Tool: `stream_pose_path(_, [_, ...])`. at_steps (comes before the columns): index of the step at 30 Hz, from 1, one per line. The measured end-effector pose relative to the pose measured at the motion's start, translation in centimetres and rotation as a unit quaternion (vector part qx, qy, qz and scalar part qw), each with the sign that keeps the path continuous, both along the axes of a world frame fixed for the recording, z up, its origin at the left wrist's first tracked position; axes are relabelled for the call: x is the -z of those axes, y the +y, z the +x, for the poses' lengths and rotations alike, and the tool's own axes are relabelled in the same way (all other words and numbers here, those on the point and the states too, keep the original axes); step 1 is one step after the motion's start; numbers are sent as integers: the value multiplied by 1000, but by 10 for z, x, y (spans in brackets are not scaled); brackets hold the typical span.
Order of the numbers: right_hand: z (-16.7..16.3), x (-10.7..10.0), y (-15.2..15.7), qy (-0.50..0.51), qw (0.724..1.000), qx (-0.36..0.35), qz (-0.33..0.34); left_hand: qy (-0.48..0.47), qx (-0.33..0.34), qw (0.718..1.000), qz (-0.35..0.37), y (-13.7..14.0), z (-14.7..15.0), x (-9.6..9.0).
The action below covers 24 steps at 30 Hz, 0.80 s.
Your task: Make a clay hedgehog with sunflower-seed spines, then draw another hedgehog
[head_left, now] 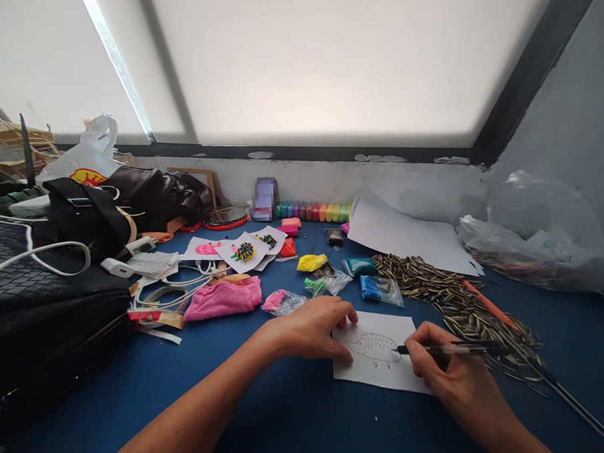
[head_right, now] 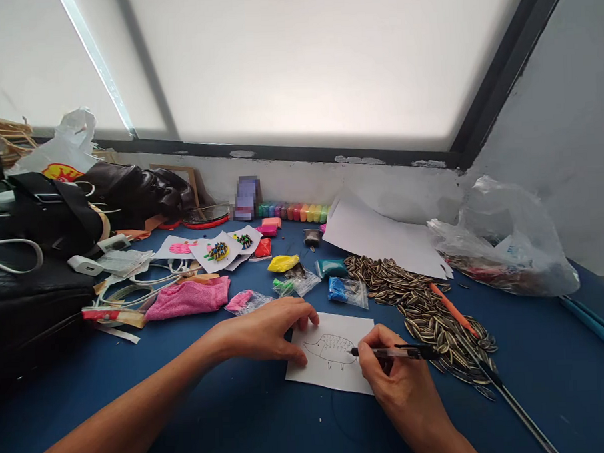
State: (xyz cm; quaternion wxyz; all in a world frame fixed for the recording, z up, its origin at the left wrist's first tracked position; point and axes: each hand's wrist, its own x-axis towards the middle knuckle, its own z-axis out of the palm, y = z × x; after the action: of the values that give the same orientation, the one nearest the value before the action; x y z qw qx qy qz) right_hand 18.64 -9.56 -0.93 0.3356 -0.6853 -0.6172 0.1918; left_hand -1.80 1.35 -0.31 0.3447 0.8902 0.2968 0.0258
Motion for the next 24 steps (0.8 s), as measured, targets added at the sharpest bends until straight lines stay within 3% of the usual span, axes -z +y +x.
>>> stream_pose_path(7, [5, 1, -1, 24, 999, 17, -36, -2, 2, 1000, 0, 0, -1, 2])
stream_pose_path(24, [5, 7, -1, 4, 1000, 1, -9, 4, 1, 1000, -8, -1, -1, -2])
